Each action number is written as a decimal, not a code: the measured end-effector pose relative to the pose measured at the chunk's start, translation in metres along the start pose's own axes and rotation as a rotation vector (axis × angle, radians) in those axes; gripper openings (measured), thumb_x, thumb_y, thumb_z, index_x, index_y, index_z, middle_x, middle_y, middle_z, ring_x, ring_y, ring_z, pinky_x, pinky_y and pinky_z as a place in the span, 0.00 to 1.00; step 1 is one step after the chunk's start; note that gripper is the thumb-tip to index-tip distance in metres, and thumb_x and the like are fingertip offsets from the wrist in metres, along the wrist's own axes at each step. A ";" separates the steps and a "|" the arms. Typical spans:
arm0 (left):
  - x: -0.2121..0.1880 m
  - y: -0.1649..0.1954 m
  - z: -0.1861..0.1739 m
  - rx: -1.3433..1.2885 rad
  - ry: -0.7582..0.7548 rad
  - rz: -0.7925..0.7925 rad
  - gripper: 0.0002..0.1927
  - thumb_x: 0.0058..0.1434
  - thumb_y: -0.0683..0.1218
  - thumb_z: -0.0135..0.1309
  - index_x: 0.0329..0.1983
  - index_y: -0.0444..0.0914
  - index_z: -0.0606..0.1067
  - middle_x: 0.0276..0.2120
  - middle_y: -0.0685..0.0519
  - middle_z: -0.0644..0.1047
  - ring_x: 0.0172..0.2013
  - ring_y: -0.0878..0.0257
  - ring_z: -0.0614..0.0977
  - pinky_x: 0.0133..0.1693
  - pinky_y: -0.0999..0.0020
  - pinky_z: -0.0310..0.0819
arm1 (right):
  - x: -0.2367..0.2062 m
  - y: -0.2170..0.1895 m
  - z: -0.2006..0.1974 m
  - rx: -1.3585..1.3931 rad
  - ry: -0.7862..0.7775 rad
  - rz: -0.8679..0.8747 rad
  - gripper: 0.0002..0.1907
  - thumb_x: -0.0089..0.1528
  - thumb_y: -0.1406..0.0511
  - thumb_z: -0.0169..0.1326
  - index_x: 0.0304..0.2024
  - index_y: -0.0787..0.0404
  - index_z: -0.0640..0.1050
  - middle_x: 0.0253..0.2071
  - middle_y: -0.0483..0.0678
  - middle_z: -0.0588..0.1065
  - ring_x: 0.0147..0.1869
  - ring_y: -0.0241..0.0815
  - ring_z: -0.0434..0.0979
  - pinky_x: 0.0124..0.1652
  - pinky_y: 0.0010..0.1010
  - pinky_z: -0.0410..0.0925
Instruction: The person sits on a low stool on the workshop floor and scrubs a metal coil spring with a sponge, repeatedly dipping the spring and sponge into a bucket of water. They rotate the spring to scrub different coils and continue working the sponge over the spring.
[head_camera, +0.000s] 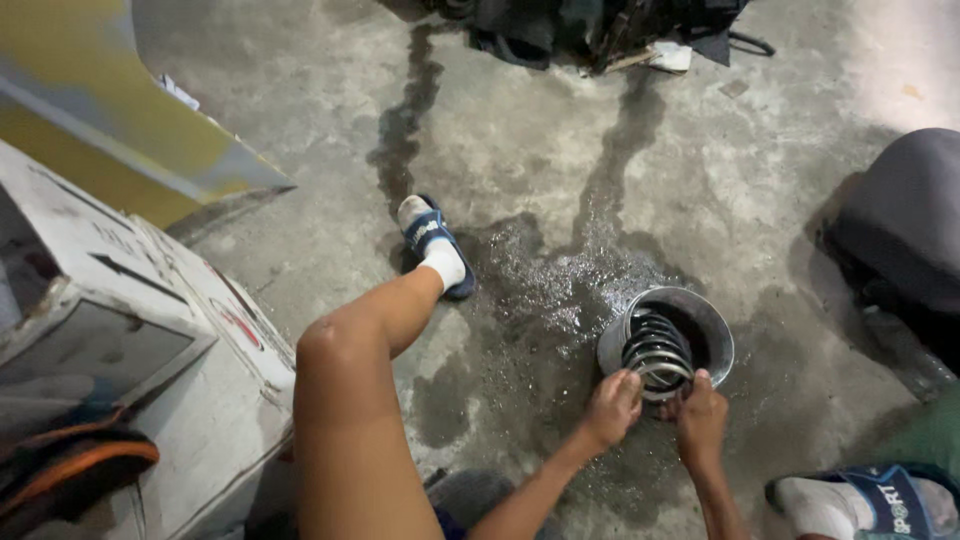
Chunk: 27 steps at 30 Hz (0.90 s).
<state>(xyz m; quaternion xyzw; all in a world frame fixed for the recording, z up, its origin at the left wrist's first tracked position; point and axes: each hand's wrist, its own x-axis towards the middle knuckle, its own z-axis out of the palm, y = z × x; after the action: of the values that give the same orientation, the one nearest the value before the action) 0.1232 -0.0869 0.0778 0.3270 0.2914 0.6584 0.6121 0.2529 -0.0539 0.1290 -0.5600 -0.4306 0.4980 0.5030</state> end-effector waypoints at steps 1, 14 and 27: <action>0.001 0.002 -0.001 -0.436 -0.123 -0.258 0.18 0.83 0.54 0.43 0.35 0.43 0.65 0.25 0.59 0.63 0.22 0.69 0.65 0.24 0.71 0.57 | 0.000 -0.002 0.000 0.005 -0.009 0.000 0.29 0.76 0.54 0.37 0.21 0.59 0.61 0.18 0.44 0.59 0.20 0.37 0.58 0.24 0.35 0.62; 0.000 0.000 -0.005 0.503 -0.002 0.125 0.18 0.78 0.54 0.40 0.33 0.41 0.66 0.25 0.55 0.64 0.24 0.64 0.67 0.27 0.68 0.61 | -0.007 -0.031 -0.006 -0.378 0.087 -0.163 0.34 0.74 0.49 0.37 0.19 0.63 0.69 0.15 0.45 0.65 0.19 0.38 0.69 0.21 0.36 0.63; 0.023 0.040 -0.005 -0.670 -0.414 -0.671 0.22 0.77 0.58 0.39 0.28 0.42 0.63 0.20 0.60 0.60 0.16 0.69 0.65 0.22 0.73 0.59 | 0.000 -0.040 -0.019 -0.091 -0.038 0.022 0.30 0.72 0.49 0.42 0.19 0.57 0.66 0.16 0.41 0.62 0.16 0.34 0.65 0.18 0.30 0.61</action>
<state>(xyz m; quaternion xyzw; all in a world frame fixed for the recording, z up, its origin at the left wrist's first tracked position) 0.0938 -0.0672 0.1078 0.1250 0.0261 0.4046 0.9055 0.2722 -0.0516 0.1687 -0.5774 -0.4562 0.4937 0.4634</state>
